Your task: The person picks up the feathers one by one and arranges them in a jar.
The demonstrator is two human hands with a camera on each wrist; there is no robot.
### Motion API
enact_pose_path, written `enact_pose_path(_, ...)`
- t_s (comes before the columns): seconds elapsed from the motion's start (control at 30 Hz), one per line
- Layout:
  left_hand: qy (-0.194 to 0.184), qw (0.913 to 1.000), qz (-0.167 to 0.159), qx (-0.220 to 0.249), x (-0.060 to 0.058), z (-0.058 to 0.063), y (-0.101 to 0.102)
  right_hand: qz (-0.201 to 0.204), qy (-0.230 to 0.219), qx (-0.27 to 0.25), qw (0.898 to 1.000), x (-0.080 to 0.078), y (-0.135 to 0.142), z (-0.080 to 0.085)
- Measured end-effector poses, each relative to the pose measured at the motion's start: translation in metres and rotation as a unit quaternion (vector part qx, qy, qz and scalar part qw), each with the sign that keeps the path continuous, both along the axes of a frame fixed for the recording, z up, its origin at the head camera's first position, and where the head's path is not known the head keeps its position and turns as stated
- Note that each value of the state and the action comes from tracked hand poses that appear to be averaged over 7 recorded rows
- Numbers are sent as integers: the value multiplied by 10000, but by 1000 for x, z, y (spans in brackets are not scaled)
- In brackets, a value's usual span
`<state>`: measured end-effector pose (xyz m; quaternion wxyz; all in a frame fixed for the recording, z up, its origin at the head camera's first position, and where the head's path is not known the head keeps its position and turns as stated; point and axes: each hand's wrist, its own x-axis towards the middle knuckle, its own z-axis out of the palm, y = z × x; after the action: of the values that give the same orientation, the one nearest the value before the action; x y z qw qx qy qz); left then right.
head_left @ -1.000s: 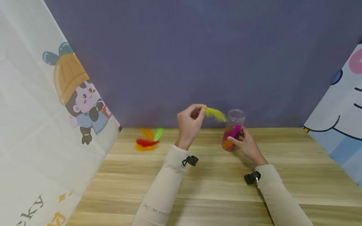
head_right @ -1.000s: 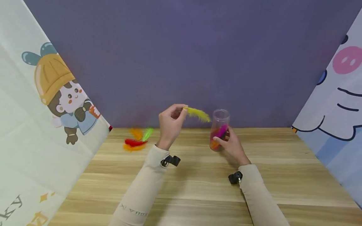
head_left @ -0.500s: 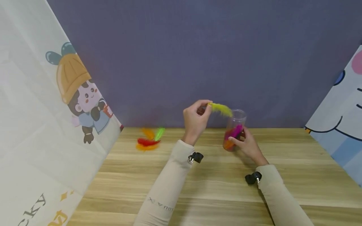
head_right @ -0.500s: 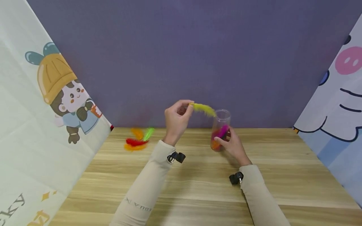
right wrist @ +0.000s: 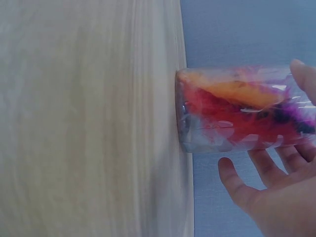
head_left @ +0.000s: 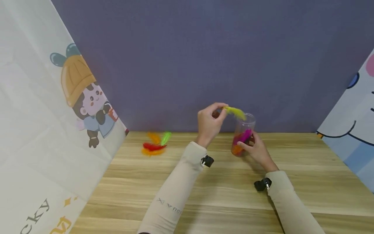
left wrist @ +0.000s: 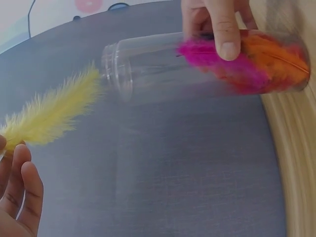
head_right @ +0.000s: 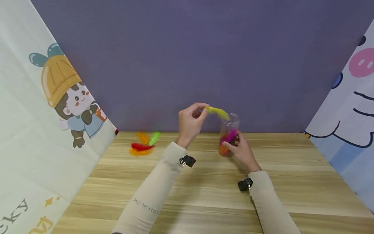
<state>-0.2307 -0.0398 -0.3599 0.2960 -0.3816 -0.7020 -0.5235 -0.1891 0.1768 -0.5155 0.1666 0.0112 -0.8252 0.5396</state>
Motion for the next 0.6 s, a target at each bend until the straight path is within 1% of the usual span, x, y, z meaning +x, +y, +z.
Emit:
enact_pose_path(0.1, 53, 9999, 69, -129, -1, -2, 2, 39, -107, -10, 9999, -1, -1, 2)
enact_pose_path(0.13, 58, 9998, 78, -166, -1, -3, 4, 42, -174, -35, 9998, 3, -2, 6)
enact_pose_path(0.2, 75, 9997, 73, -213, -1, -5, 8, 32, -203, -26, 9998, 4, 0, 6)
enact_pose_path(0.33, 188, 9991, 165, -335, -1, -7, 11, 65, -171, -49, 9998, 2, 1, 4)
enact_pose_path(0.37, 226, 9989, 190, -377, -1, -8, 12, 57, -134, -26, 9999, -2, 3, -1)
enact_pose_path(0.4, 259, 9985, 235, -419, -1, -9, 13, 59, -134, -27, 9999, -2, 3, -2)
enact_pose_path(0.5, 357, 9969, 346, -603, -2, -11, 15, 64, -117, -35, 9999, -3, 3, -2)
enact_pose_path(0.6, 364, 9952, 391, -820, -3, -14, 17, 87, -107, -54, 9999, -3, 2, -1)
